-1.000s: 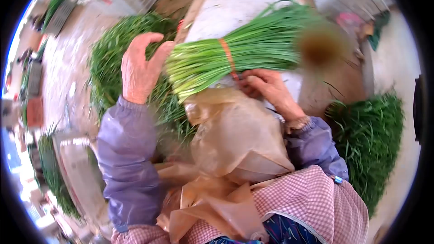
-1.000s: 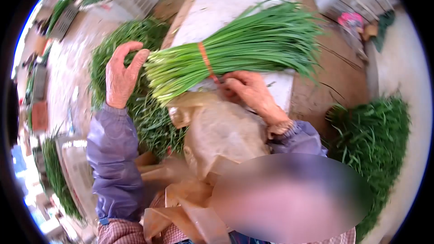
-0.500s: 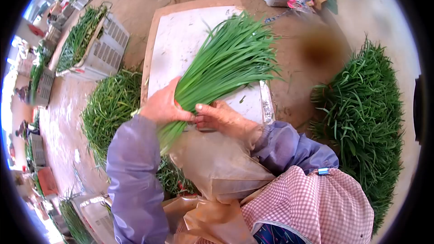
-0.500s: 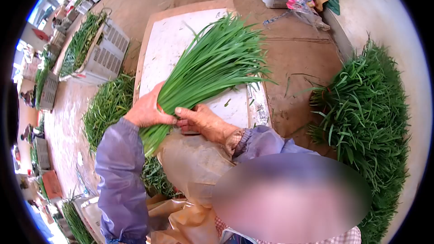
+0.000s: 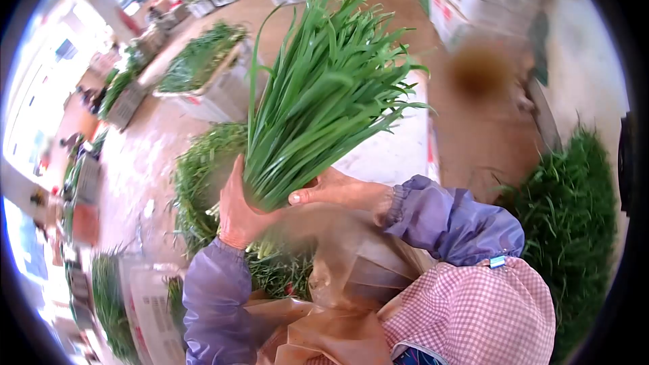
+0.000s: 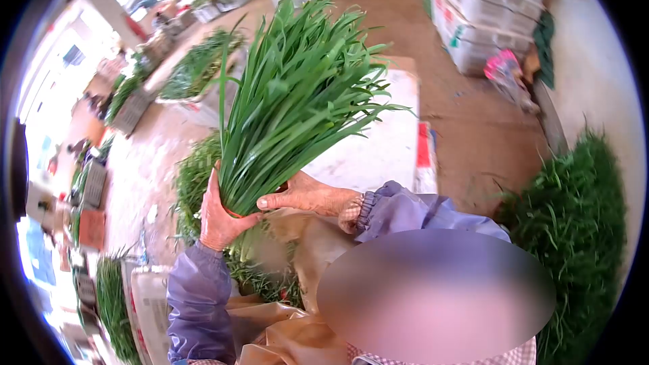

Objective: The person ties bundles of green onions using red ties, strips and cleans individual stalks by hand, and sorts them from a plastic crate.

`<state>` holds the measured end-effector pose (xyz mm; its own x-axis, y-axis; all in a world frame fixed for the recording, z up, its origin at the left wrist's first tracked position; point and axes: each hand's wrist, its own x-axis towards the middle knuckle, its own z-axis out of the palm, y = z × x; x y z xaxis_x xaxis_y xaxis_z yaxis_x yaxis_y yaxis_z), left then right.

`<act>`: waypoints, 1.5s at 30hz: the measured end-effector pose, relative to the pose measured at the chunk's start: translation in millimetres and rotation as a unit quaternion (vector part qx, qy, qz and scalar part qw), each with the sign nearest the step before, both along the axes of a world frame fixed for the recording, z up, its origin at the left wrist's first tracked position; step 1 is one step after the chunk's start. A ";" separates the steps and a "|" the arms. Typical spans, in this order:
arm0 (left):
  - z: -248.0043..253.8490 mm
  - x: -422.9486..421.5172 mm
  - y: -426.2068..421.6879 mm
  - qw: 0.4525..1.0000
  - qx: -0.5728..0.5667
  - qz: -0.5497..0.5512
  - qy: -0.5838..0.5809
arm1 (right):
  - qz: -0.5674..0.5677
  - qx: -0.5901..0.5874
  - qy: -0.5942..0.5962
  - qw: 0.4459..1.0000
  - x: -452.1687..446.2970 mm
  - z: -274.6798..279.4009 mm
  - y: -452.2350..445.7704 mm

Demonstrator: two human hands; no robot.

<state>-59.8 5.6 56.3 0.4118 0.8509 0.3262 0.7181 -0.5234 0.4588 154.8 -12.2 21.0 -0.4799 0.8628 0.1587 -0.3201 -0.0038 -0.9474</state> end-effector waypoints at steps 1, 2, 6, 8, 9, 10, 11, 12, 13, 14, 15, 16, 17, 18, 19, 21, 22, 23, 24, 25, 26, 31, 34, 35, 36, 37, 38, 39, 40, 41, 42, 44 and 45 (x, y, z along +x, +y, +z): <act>7.1 -11.3 -10.3 0.999 0.024 0.026 0.017 | 0.016 0.010 0.018 1.000 -12.1 6.6 0.9; 9.7 -22.5 -20.8 0.996 0.057 0.058 0.026 | 0.023 0.020 0.020 0.999 -24.7 15.0 -0.6; 12.8 -68.4 -54.5 0.988 0.077 0.136 -0.019 | 0.085 0.007 -0.015 0.996 -78.1 29.4 -2.2; 21.8 -85.1 -77.8 0.982 0.071 0.167 -0.054 | 0.086 -0.005 -0.001 0.996 -102.9 41.6 -15.0; 34.2 -82.0 -92.1 0.978 0.002 0.160 -0.136 | 0.124 0.012 -0.027 0.992 -111.0 44.7 -16.0; 42.0 -84.2 -104.1 0.962 -0.063 0.149 -0.218 | 0.160 0.030 -0.053 0.985 -118.7 46.9 -17.2; 20.3 -101.9 -112.6 0.967 0.004 0.169 -0.192 | 0.176 0.100 -0.015 0.979 -127.0 37.7 -18.0; 5.7 -113.8 -122.5 0.964 0.012 0.186 -0.191 | 0.218 0.104 -0.014 0.970 -139.6 15.1 -14.4; -7.7 -120.8 -131.6 0.955 0.022 0.205 -0.214 | 0.252 0.146 -0.062 0.955 -136.3 15.8 -15.3; -19.7 -126.7 -140.2 0.945 0.029 0.222 -0.237 | 0.282 0.186 -0.110 0.935 -130.1 16.5 -18.2; -29.4 -130.7 -147.9 0.932 0.033 0.213 -0.290 | 0.292 0.182 -0.110 0.933 -124.2 17.6 -21.8; -31.3 -131.4 -157.0 0.930 0.029 0.222 -0.291 | 0.287 0.331 -0.207 0.874 -117.0 24.0 -25.7; -31.7 -130.7 -165.2 0.926 0.035 0.244 -0.285 | 0.285 0.400 -0.256 0.833 -108.5 33.4 -32.1; -32.0 -129.5 -171.8 0.922 0.041 0.265 -0.278 | 0.279 0.467 -0.297 0.785 -100.2 46.2 -39.4; -31.3 -128.0 -175.5 0.920 0.039 0.270 -0.281 | 0.223 0.400 -0.275 0.846 -88.3 76.1 -55.0; -29.2 -124.8 -179.6 0.893 -0.001 0.263 -0.364 | 0.171 0.328 -0.251 0.894 -75.6 108.4 -68.4; -30.4 -125.0 -182.5 0.892 0.000 0.267 -0.366 | 0.108 0.327 -0.182 0.921 -72.5 116.7 -71.0; -31.0 -125.8 -182.7 0.895 0.013 0.265 -0.358 | 0.040 0.323 -0.111 0.939 -71.5 122.5 -71.4; -28.8 -126.1 -180.9 0.900 0.028 0.258 -0.350 | 0.038 0.327 -0.109 0.938 -74.4 127.6 -70.7; -24.8 -124.5 -181.0 0.902 0.033 0.254 -0.348 | -0.005 0.345 -0.095 0.934 -79.1 133.6 -70.1; -19.8 -120.9 -183.8 0.904 0.029 0.266 -0.334 | -0.047 0.362 -0.082 0.927 -83.7 139.5 -69.1; -26.0 -125.8 -193.2 0.890 -0.008 0.252 -0.379 | -0.121 0.401 -0.145 0.896 -100.5 167.5 -78.6; -20.1 -124.9 -199.7 0.894 0.004 0.247 -0.374 | -0.126 0.491 -0.217 0.834 -104.9 169.0 -75.2; -15.1 -124.5 -201.9 0.904 0.009 0.253 -0.344 | -0.126 0.492 -0.215 0.834 -108.1 165.3 -73.0; -12.4 -124.8 -203.3 0.914 0.014 0.258 -0.315 | -0.149 0.535 -0.208 0.805 -112.4 158.9 -69.5; -15.6 -127.3 -203.7 0.914 0.014 0.257 -0.314 | -0.170 0.577 -0.201 0.773 -114.6 155.5 -67.9; -22.3 -131.2 -203.8 0.913 0.013 0.256 -0.316 | -0.171 0.577 -0.201 0.773 -113.8 155.0 -68.3; -25.2 -132.8 -203.9 0.913 0.013 0.256 -0.319 | -0.115 0.538 -0.171 0.818 -112.1 154.0 -68.7; -27.7 -133.2 -204.4 0.912 0.012 0.256 -0.320 | -0.057 0.494 -0.140 0.856 -110.7 152.8 -69.3; -28.8 -132.1 -204.6 0.905 0.010 0.241 -0.352 | -0.056 0.493 -0.141 0.856 -108.1 155.1 -70.3; -29.4 -131.2 -204.5 0.897 0.008 0.224 -0.382 | 0.010 0.430 -0.146 0.891 -104.4 159.4 -71.7; -30.6 -131.6 -203.7 0.898 0.010 0.211 -0.385 | 0.075 0.361 -0.151 0.917 -99.5 161.5 -73.1; -28.7 -130.7 -202.8 0.900 0.014 0.198 -0.388 | -0.002 0.420 -0.134 0.898 -98.1 161.0 -73.3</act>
<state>-190.6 -197.2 27.7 -0.2832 0.8680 0.4078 0.3207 -0.3150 0.8932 56.7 -85.5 182.0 -0.5952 0.4946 0.6333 -0.0795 0.7481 -0.6589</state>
